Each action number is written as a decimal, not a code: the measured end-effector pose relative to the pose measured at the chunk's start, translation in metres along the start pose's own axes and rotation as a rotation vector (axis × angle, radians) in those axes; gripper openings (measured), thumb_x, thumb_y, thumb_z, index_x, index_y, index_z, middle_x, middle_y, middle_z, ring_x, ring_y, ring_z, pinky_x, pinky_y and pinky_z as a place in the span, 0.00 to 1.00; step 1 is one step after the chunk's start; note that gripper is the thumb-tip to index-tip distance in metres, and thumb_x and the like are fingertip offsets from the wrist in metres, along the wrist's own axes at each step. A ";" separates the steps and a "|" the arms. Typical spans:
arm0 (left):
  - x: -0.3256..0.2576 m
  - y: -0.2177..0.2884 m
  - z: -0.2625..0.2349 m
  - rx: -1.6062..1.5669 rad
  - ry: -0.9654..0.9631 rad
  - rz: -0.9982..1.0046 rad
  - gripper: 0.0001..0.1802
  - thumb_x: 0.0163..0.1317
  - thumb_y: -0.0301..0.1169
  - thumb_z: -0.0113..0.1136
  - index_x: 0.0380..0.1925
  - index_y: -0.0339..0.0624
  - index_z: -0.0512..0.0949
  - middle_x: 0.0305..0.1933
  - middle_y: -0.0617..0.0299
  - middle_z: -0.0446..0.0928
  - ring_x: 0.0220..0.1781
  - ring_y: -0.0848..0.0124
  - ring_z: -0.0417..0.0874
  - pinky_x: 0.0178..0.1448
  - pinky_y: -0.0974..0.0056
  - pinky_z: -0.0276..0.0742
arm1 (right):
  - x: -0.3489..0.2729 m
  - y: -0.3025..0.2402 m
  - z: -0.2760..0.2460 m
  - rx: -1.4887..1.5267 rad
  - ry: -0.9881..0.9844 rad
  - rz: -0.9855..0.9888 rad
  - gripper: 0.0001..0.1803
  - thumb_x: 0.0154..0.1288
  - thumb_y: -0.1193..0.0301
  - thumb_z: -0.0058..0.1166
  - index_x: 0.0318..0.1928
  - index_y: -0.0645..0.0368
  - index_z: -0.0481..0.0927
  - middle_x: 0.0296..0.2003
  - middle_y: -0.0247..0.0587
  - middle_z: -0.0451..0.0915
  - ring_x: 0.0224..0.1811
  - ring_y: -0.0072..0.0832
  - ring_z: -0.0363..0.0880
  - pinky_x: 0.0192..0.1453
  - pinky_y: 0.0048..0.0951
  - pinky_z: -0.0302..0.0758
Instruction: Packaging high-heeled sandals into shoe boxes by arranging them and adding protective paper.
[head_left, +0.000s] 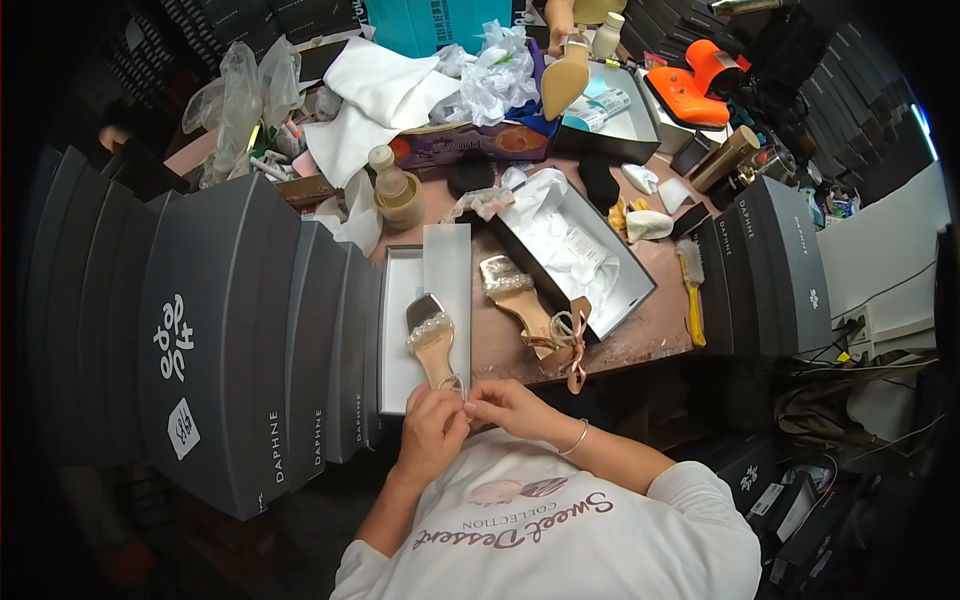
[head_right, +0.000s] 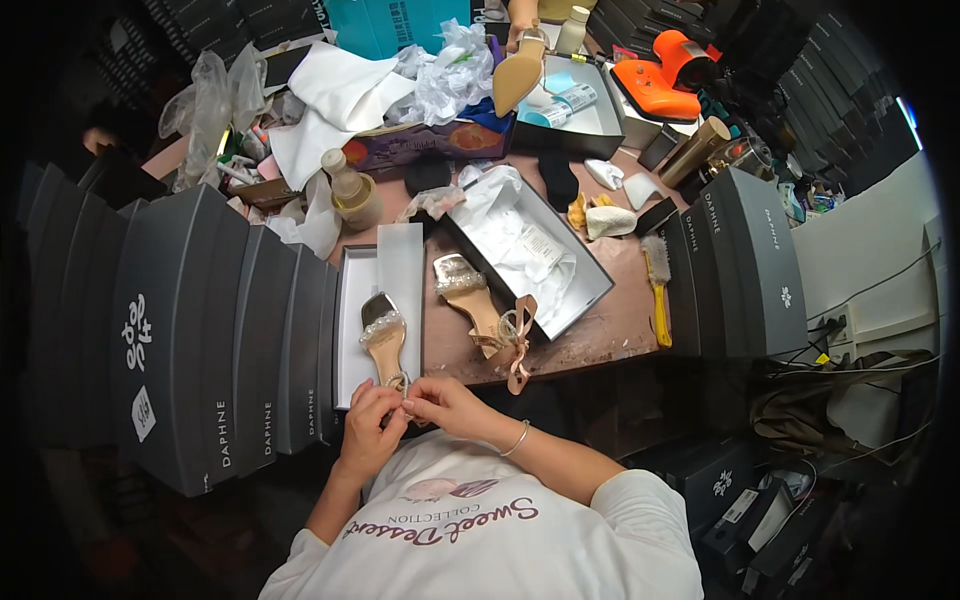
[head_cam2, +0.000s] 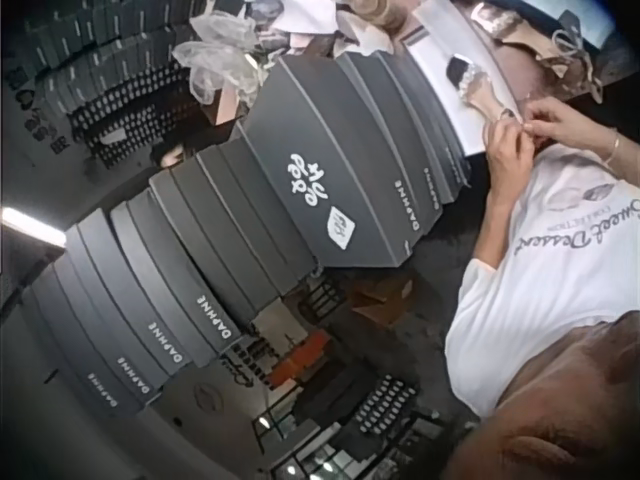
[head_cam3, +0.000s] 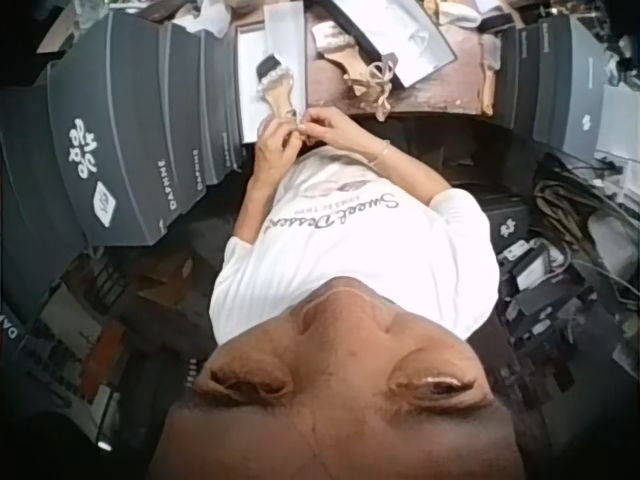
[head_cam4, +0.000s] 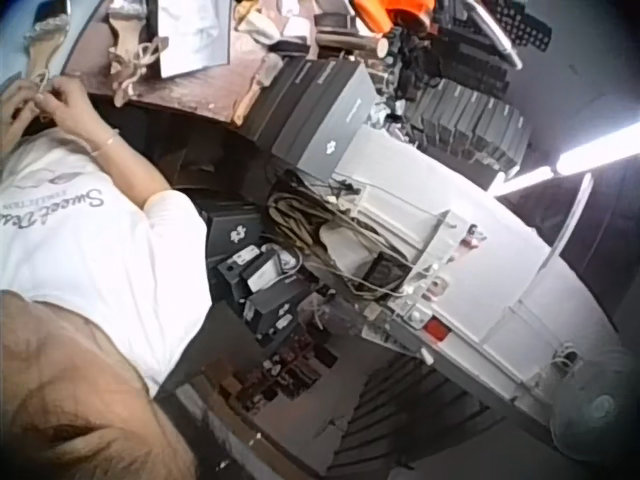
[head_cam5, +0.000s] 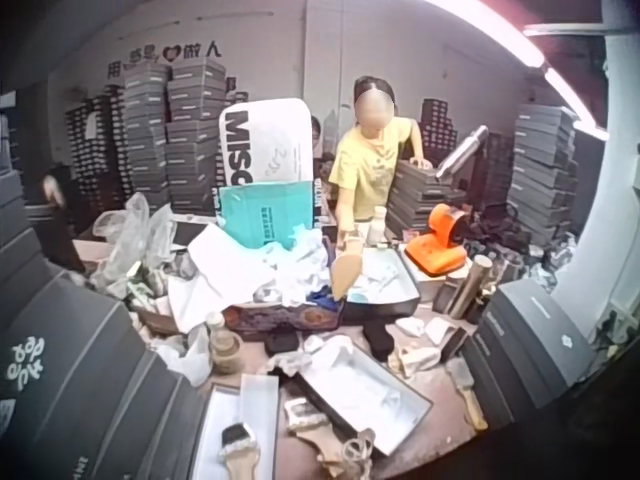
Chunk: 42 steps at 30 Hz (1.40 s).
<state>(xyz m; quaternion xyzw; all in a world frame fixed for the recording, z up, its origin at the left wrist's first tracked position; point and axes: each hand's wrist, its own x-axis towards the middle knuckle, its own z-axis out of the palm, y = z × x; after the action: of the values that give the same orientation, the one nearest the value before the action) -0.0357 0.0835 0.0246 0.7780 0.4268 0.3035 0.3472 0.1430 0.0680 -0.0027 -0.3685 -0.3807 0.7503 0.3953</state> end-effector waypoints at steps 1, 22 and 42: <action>-0.004 -0.001 0.000 -0.022 0.001 -0.026 0.04 0.54 0.24 0.59 0.30 0.36 0.77 0.35 0.55 0.76 0.40 0.53 0.77 0.60 0.48 0.68 | -0.002 0.006 0.003 0.060 -0.011 0.015 0.11 0.72 0.68 0.50 0.34 0.62 0.74 0.25 0.27 0.71 0.28 0.14 0.66 0.32 0.17 0.66; -0.010 0.002 0.000 -0.378 0.064 -0.309 0.02 0.57 0.20 0.59 0.29 0.31 0.78 0.37 0.57 0.78 0.39 0.71 0.78 0.45 0.68 0.73 | -0.011 0.008 0.008 -0.059 0.058 0.022 0.06 0.68 0.72 0.55 0.38 0.62 0.76 0.33 0.30 0.77 0.35 0.15 0.72 0.41 0.19 0.72; -0.021 -0.008 0.002 -0.246 0.124 -0.285 0.07 0.59 0.24 0.63 0.36 0.33 0.80 0.37 0.55 0.79 0.37 0.68 0.81 0.42 0.68 0.76 | -0.025 0.031 -0.012 0.127 0.270 0.128 0.06 0.69 0.72 0.52 0.40 0.61 0.75 0.34 0.33 0.77 0.37 0.17 0.75 0.43 0.20 0.72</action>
<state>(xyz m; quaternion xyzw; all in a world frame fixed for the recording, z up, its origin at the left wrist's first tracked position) -0.0468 0.0677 0.0134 0.6411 0.5128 0.3486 0.4522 0.1543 0.0376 -0.0286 -0.4639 -0.2515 0.7401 0.4169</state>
